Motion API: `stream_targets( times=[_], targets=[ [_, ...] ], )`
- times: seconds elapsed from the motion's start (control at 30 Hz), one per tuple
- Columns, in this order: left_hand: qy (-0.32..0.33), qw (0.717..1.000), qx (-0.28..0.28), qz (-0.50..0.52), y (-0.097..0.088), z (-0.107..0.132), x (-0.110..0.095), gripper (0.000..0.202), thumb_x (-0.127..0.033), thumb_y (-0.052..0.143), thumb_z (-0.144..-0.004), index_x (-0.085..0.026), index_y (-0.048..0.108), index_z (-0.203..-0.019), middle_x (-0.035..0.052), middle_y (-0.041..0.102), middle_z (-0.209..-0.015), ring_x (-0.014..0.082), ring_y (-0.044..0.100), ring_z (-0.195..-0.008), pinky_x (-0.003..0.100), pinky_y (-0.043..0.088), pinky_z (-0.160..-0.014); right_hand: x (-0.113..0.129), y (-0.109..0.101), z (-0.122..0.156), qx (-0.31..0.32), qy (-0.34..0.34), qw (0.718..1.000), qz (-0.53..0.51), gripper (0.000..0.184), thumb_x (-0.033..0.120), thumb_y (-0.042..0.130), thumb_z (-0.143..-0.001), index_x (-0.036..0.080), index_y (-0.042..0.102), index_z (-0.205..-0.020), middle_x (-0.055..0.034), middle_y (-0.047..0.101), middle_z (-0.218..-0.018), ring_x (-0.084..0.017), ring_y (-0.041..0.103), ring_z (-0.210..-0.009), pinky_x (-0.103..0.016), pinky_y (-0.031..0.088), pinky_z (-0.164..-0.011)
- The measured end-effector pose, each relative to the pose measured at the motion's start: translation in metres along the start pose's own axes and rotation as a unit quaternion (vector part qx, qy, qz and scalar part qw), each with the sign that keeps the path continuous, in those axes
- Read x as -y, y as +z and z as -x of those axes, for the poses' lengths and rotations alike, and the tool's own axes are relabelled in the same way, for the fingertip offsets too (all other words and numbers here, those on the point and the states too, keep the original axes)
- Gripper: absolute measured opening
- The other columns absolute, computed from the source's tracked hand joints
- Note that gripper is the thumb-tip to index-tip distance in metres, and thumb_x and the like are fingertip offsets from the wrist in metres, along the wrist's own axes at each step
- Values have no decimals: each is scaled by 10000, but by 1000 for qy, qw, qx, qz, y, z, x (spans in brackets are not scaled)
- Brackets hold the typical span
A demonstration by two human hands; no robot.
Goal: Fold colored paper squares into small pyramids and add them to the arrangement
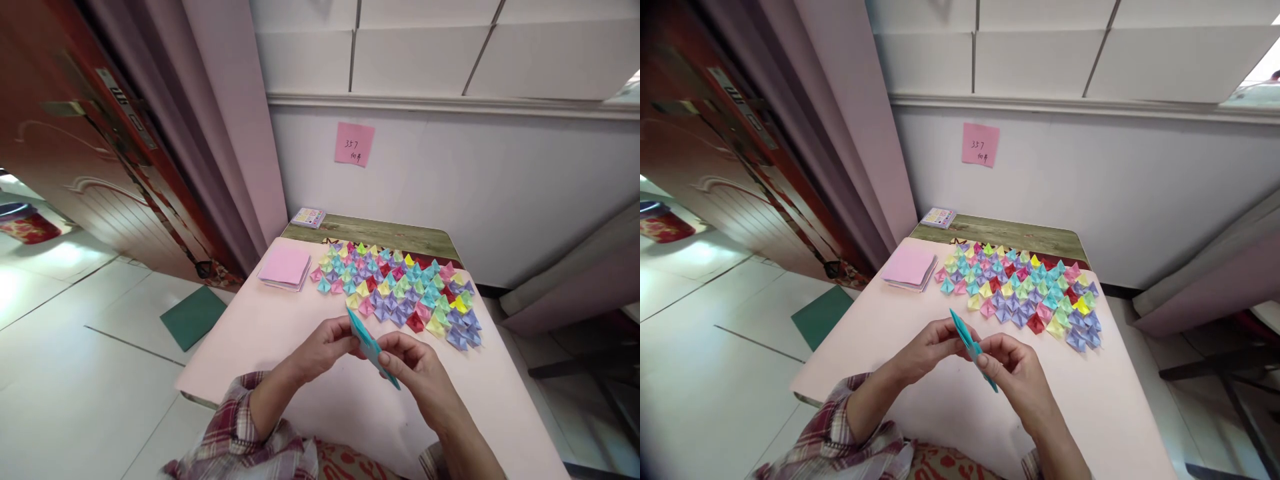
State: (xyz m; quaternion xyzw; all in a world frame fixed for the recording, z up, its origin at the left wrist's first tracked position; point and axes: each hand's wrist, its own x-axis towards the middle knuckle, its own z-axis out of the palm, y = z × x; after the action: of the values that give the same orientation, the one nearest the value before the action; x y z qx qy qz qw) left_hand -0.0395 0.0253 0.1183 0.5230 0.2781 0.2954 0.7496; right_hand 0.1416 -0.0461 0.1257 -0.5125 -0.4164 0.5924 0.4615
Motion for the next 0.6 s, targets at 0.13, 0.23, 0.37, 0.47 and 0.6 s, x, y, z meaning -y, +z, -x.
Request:
stream_targets(
  times=[0.13,0.23,0.37,0.47,0.6],
  targets=[
    [-10,1000,-2,26,0,-1,2,259,-378,730,-776,-156,709,-908,81,680,-877,207,647,-822,352,521,-806,-1,0,0,-8,5,1000,-17,367,500,759,-720,165,713,-862,-62,690,-764,-165,566,-652,-271,457,-593],
    [-13,999,2,38,-1,-2,3,255,-375,724,-783,-159,707,-916,80,676,-873,207,650,-813,358,530,-801,-1,0,-1,-7,6,1000,-16,368,517,744,-731,171,711,-852,-51,688,-743,-160,568,-633,-263,453,-583],
    [-13,999,8,34,-1,-3,4,228,-363,708,-795,-160,702,-898,74,657,-865,201,636,-813,350,540,-774,-8,1,-2,-30,-16,999,19,368,522,708,-766,179,711,-900,-58,707,-784,-185,621,-687,-269,479,-611],
    [-10,1000,1,17,-1,-4,6,225,-358,689,-806,-158,691,-909,70,643,-875,201,625,-831,347,542,-764,-16,1,-4,-84,-59,989,103,363,495,689,-790,189,700,-986,-59,711,-796,-188,632,-689,-263,474,-601],
    [-5,1000,-8,-26,1,-5,13,216,-359,634,-842,-161,665,-924,61,622,-877,184,614,-810,323,535,-741,-20,0,-6,-88,-70,979,169,355,455,700,-783,198,694,-1028,-32,703,-713,-161,602,-582,-242,447,-525]
  ],
)
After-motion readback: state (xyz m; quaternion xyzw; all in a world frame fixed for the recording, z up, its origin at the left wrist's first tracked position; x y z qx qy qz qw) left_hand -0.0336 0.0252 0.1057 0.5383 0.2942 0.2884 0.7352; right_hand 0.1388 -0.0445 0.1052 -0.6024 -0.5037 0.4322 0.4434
